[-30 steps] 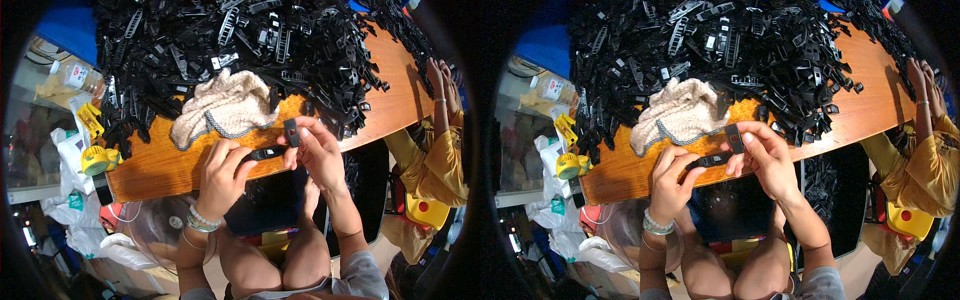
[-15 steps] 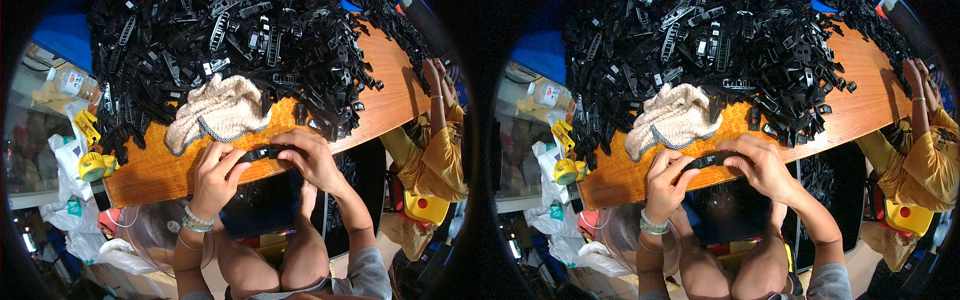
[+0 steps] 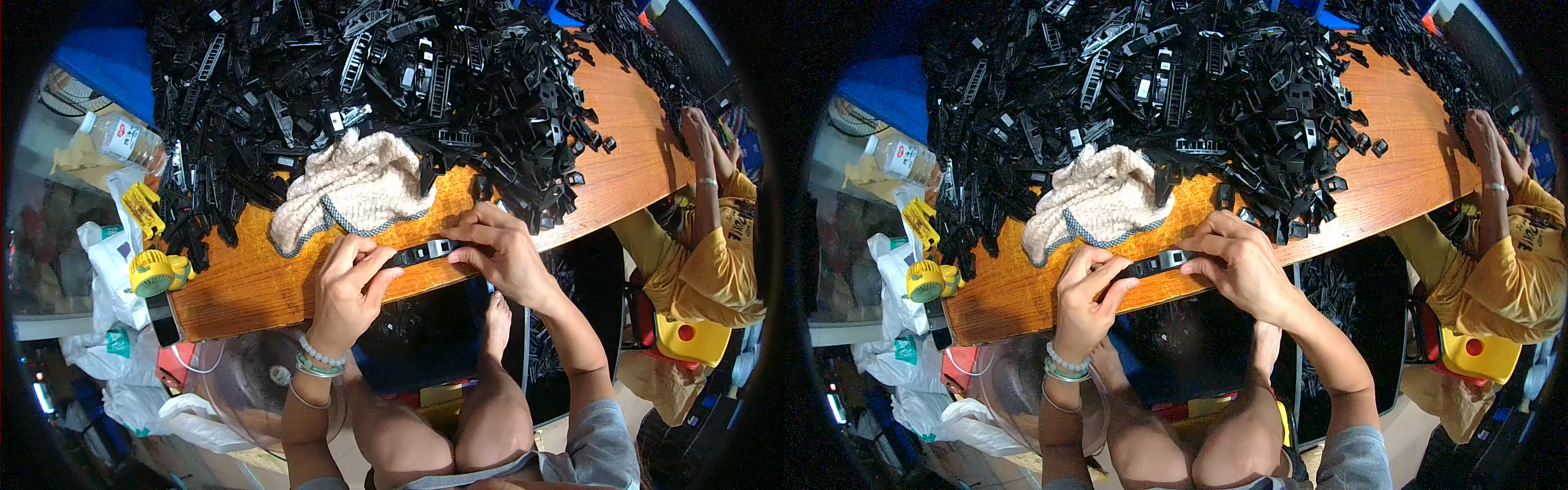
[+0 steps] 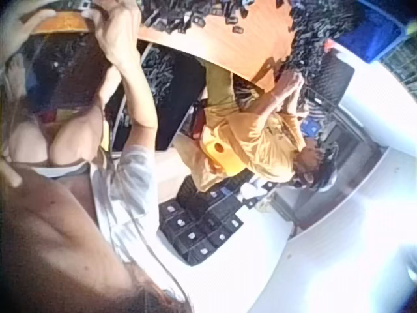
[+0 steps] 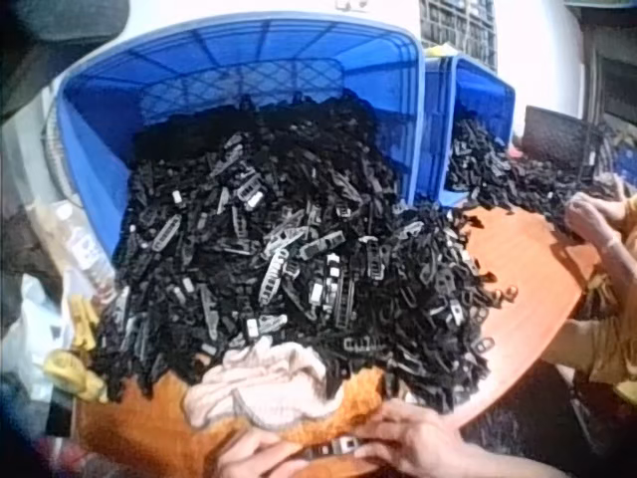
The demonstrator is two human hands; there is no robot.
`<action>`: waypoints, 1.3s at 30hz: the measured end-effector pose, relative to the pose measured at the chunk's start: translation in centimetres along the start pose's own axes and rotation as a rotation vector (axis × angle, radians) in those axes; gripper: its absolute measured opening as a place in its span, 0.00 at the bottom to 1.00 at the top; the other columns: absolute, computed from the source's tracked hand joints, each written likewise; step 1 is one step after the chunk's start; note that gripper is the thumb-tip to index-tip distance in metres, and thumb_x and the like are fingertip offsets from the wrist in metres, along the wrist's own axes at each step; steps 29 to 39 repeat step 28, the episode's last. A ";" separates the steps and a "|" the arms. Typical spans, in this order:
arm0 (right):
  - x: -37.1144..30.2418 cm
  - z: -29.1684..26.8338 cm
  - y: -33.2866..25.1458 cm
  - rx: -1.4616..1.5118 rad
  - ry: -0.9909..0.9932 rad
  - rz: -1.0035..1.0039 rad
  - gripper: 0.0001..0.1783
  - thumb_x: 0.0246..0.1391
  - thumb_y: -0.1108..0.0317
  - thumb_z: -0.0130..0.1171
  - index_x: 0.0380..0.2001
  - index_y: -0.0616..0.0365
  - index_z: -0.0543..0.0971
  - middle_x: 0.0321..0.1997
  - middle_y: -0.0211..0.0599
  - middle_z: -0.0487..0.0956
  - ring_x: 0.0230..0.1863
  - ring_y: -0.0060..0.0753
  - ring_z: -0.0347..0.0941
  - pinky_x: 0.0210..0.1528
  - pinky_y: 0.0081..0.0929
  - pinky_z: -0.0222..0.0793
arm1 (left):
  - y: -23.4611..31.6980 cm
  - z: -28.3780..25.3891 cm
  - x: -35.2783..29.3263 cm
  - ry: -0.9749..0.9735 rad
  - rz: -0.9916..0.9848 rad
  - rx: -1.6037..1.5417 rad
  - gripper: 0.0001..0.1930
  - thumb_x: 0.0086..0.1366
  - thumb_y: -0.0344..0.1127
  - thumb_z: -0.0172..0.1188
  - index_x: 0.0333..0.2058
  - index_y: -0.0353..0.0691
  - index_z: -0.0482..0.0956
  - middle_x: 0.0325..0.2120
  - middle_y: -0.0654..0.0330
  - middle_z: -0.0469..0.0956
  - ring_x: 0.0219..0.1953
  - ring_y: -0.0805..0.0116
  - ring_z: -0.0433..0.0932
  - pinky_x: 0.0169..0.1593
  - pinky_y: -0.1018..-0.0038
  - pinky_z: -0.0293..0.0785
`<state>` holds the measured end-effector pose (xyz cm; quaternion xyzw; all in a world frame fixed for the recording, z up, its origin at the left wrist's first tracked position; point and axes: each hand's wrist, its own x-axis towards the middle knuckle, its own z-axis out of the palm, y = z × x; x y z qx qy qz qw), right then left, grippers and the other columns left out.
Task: The person repeatedly assembles small plastic components by snapping pieces together by hand, wipes parts with a cloth, and dips a cloth into a water basin.
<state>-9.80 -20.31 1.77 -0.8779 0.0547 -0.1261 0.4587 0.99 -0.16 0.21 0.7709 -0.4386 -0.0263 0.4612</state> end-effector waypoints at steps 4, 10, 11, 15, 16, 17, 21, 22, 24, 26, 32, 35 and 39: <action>0.5 0.6 0.3 -0.014 -0.024 -0.119 0.14 0.42 0.72 0.69 0.36 0.64 0.83 0.36 0.39 0.78 0.40 0.42 0.72 0.45 0.33 0.68 | 0.3 0.3 0.6 -0.013 0.021 0.032 0.11 0.50 0.22 0.68 0.34 0.30 0.79 0.29 0.55 0.73 0.32 0.58 0.73 0.37 0.68 0.71; 0.2 1.2 -0.7 -0.127 -0.042 -0.154 0.14 0.43 0.71 0.69 0.36 0.64 0.83 0.39 0.39 0.77 0.44 0.43 0.72 0.49 0.35 0.67 | -0.4 -0.4 0.5 -0.050 0.117 0.067 0.13 0.51 0.28 0.69 0.37 0.33 0.80 0.31 0.56 0.73 0.33 0.57 0.72 0.37 0.66 0.71; 0.0 0.8 -1.0 0.003 -0.175 -0.113 0.15 0.43 0.70 0.69 0.37 0.64 0.82 0.41 0.40 0.77 0.46 0.44 0.72 0.50 0.36 0.67 | -0.1 -1.0 0.0 -0.085 0.061 -0.006 0.19 0.49 0.33 0.73 0.40 0.33 0.81 0.34 0.57 0.74 0.37 0.58 0.73 0.39 0.68 0.72; 0.0 -1.4 -1.4 0.028 -0.169 -0.152 0.18 0.46 0.69 0.68 0.42 0.63 0.80 0.42 0.43 0.78 0.44 0.45 0.74 0.49 0.35 0.70 | 0.6 -3.9 -1.4 0.052 -0.044 -0.080 0.16 0.52 0.34 0.72 0.39 0.33 0.82 0.36 0.56 0.76 0.41 0.59 0.77 0.43 0.71 0.73; 0.8 -1.9 -1.4 -0.022 -0.077 -0.188 0.17 0.47 0.69 0.67 0.41 0.64 0.80 0.40 0.43 0.78 0.42 0.45 0.75 0.46 0.35 0.71 | -0.2 -4.7 -1.7 0.206 -0.083 0.041 0.13 0.55 0.32 0.69 0.37 0.33 0.81 0.35 0.56 0.77 0.39 0.59 0.77 0.43 0.71 0.73; 1.6 -2.2 -1.0 -0.113 0.051 -0.144 0.16 0.49 0.68 0.66 0.41 0.64 0.79 0.38 0.42 0.77 0.39 0.44 0.75 0.43 0.34 0.71 | -1.1 -5.4 -1.3 0.347 -0.116 0.143 0.09 0.58 0.31 0.67 0.35 0.33 0.81 0.34 0.55 0.77 0.37 0.59 0.78 0.43 0.71 0.73; 4.9 0.5 -0.5 -0.520 0.233 -0.136 0.15 0.51 0.66 0.65 0.40 0.63 0.79 0.34 0.43 0.74 0.33 0.44 0.73 0.35 0.34 0.71 | -5.6 -10.1 -0.6 0.522 -0.227 0.339 0.03 0.62 0.24 0.59 0.34 0.32 0.79 0.34 0.57 0.76 0.32 0.64 0.76 0.37 0.70 0.72; 5.2 0.8 -0.4 -0.594 0.214 -0.167 0.16 0.51 0.65 0.66 0.41 0.63 0.79 0.34 0.43 0.74 0.33 0.44 0.73 0.35 0.34 0.70 | -6.3 -10.7 -0.4 0.499 -0.289 0.355 0.04 0.62 0.25 0.59 0.35 0.33 0.79 0.35 0.56 0.75 0.32 0.64 0.75 0.37 0.68 0.72; 5.2 1.7 -0.1 -0.494 0.189 -0.149 0.17 0.50 0.68 0.66 0.43 0.63 0.78 0.36 0.44 0.74 0.32 0.46 0.74 0.35 0.36 0.71 | -8.7 -11.5 -0.6 0.448 -0.275 0.457 0.05 0.62 0.27 0.60 0.36 0.33 0.80 0.37 0.56 0.75 0.34 0.63 0.75 0.38 0.67 0.72; 4.5 1.1 -0.6 -0.254 0.179 0.061 0.16 0.50 0.73 0.64 0.43 0.63 0.77 0.38 0.46 0.75 0.32 0.51 0.75 0.35 0.39 0.72 | -8.8 -11.4 0.0 0.391 -0.244 0.537 0.06 0.61 0.28 0.61 0.37 0.34 0.80 0.38 0.55 0.75 0.36 0.63 0.75 0.40 0.65 0.72; 4.3 1.7 -0.1 -0.385 0.238 0.009 0.20 0.50 0.74 0.64 0.48 0.62 0.76 0.41 0.47 0.76 0.35 0.48 0.79 0.36 0.39 0.73 | -8.4 -11.2 0.6 0.330 -0.117 0.760 0.10 0.60 0.30 0.65 0.40 0.36 0.80 0.38 0.55 0.75 0.41 0.62 0.75 0.44 0.66 0.73; 4.3 1.7 -0.1 -0.385 0.238 0.009 0.20 0.50 0.74 0.64 0.48 0.62 0.76 0.41 0.47 0.76 0.35 0.48 0.79 0.36 0.39 0.73 | -8.4 -11.2 0.6 0.330 -0.117 0.760 0.10 0.60 0.30 0.65 0.40 0.36 0.80 0.38 0.55 0.75 0.41 0.62 0.75 0.44 0.66 0.73; 4.3 1.7 -0.1 -0.385 0.238 0.009 0.20 0.50 0.74 0.64 0.48 0.62 0.76 0.41 0.47 0.76 0.35 0.48 0.79 0.36 0.39 0.73 | -8.4 -11.2 0.6 0.330 -0.117 0.760 0.10 0.60 0.30 0.65 0.40 0.36 0.80 0.38 0.55 0.75 0.41 0.62 0.75 0.44 0.66 0.73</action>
